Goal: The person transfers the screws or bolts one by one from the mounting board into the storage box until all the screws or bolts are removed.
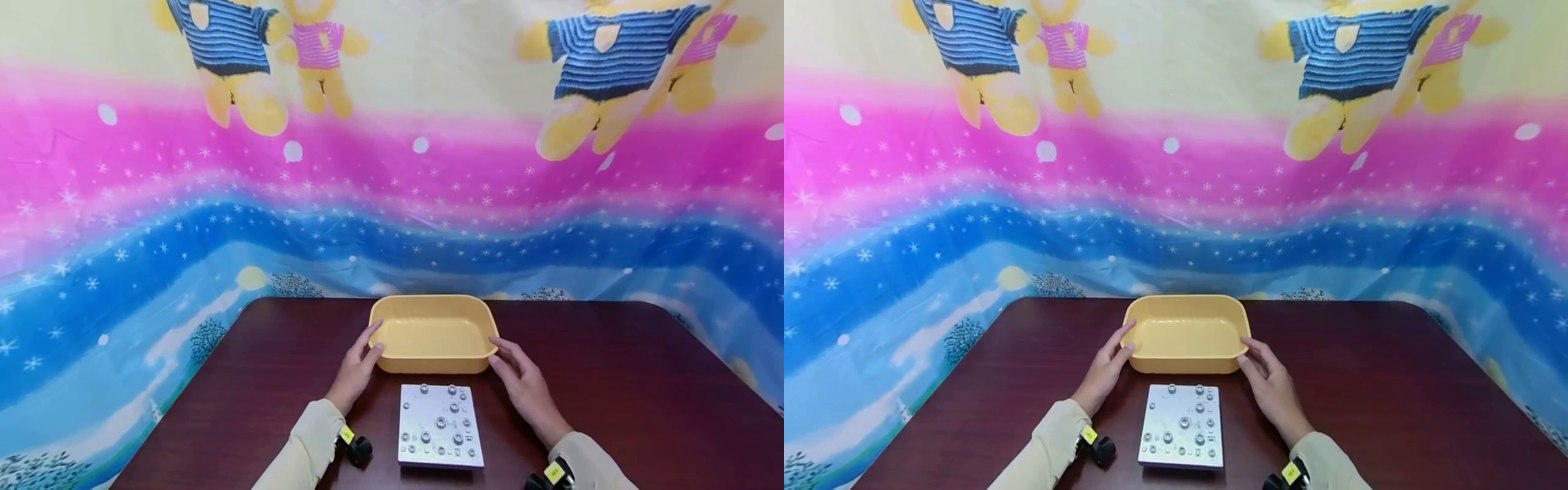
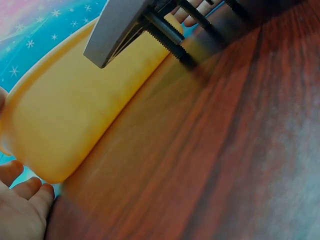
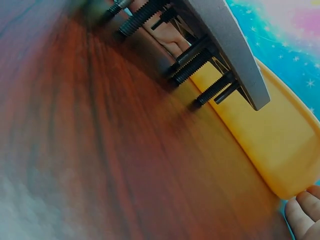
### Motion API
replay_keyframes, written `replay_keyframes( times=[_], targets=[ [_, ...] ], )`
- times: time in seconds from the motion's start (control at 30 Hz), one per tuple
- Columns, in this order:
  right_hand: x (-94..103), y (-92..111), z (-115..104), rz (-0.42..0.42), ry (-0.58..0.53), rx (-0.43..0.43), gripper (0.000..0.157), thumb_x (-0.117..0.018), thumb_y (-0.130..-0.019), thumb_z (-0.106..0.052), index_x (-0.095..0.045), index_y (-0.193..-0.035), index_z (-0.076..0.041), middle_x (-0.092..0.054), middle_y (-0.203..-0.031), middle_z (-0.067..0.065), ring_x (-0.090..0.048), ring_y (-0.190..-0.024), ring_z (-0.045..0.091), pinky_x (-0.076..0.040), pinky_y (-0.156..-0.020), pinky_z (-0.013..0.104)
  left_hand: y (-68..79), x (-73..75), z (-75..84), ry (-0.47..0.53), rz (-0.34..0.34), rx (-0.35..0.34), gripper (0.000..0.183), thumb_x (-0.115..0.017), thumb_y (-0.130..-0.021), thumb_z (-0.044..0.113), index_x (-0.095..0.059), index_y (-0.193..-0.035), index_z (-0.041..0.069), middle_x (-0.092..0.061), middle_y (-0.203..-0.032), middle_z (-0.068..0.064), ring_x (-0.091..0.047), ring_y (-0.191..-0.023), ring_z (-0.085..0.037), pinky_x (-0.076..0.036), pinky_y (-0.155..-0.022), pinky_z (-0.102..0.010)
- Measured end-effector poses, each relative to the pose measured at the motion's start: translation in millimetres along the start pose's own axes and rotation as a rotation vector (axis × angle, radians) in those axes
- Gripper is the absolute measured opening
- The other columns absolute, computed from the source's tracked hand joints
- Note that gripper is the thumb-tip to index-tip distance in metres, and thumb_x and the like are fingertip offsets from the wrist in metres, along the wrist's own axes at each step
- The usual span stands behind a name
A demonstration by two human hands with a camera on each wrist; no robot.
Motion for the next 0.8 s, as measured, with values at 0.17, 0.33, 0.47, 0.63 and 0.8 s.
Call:
replay_keyframes(
  times=[0.17,0.33,0.47,0.63,0.8],
  targets=[
    [-0.4,-1,0,-0.001,0.005,0.001,0.049,-0.053,-0.098,-0.033,-0.046,-0.143,-0.016,-0.047,-0.142,0.015,-0.047,-0.128,0.028,-0.036,-0.087,0.007,0.2,0.3,0.4,-0.011,-0.002,0.002,0.052,-0.049,-0.101,0.026,-0.036,-0.150,0.016,-0.026,-0.157,-0.007,-0.021,-0.143,-0.029,-0.025,-0.111,-0.049],
    [-0.4,-1,-1,0.005,0.020,0.005,0.048,-0.052,-0.098,-0.034,-0.047,-0.142,-0.016,-0.048,-0.141,0.013,-0.048,-0.127,0.028,-0.038,-0.086,0.008,0.1,1.1,1.3,-0.014,0.006,0.010,0.051,-0.049,-0.101,0.026,-0.038,-0.150,0.016,-0.027,-0.157,-0.007,-0.022,-0.143,-0.028,-0.026,-0.110,-0.049],
    [0.1,1,-6,0.026,0.031,0.022,0.042,-0.052,-0.099,-0.031,-0.051,-0.137,-0.012,-0.051,-0.136,0.011,-0.052,-0.120,0.024,-0.042,-0.085,0.011,0.2,1.6,1.1,0.001,0.021,0.007,0.047,-0.049,-0.101,0.024,-0.043,-0.147,0.014,-0.030,-0.155,-0.009,-0.026,-0.142,-0.028,-0.027,-0.110,-0.048],
    [1.4,2,-17,0.072,0.070,0.029,0.031,-0.055,-0.098,-0.023,-0.057,-0.123,-0.005,-0.058,-0.122,0.010,-0.056,-0.108,0.018,-0.044,-0.082,0.014,0.4,1.4,4.6,-0.010,0.047,-0.009,0.041,-0.051,-0.099,0.018,-0.051,-0.139,0.010,-0.034,-0.151,-0.014,-0.029,-0.139,-0.029,-0.027,-0.110,-0.049],
    [2.9,0,-9,0.112,0.099,0.051,0.024,-0.060,-0.095,-0.028,-0.062,-0.109,-0.009,-0.056,-0.127,0.006,-0.050,-0.114,0.015,-0.041,-0.085,0.013,-4.1,1.1,-3.9,-0.020,0.057,-0.019,0.041,-0.052,-0.096,0.009,-0.052,-0.137,0.009,-0.028,-0.155,-0.015,-0.021,-0.143,-0.030,-0.023,-0.112,-0.049]
  ],
)
Point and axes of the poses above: each hand's wrist, its own y-axis away from the middle knuckle, its own x-axis out of the back of the hand, z = x × y, the point moved 5 cm from there along -y, towards the middle knuckle
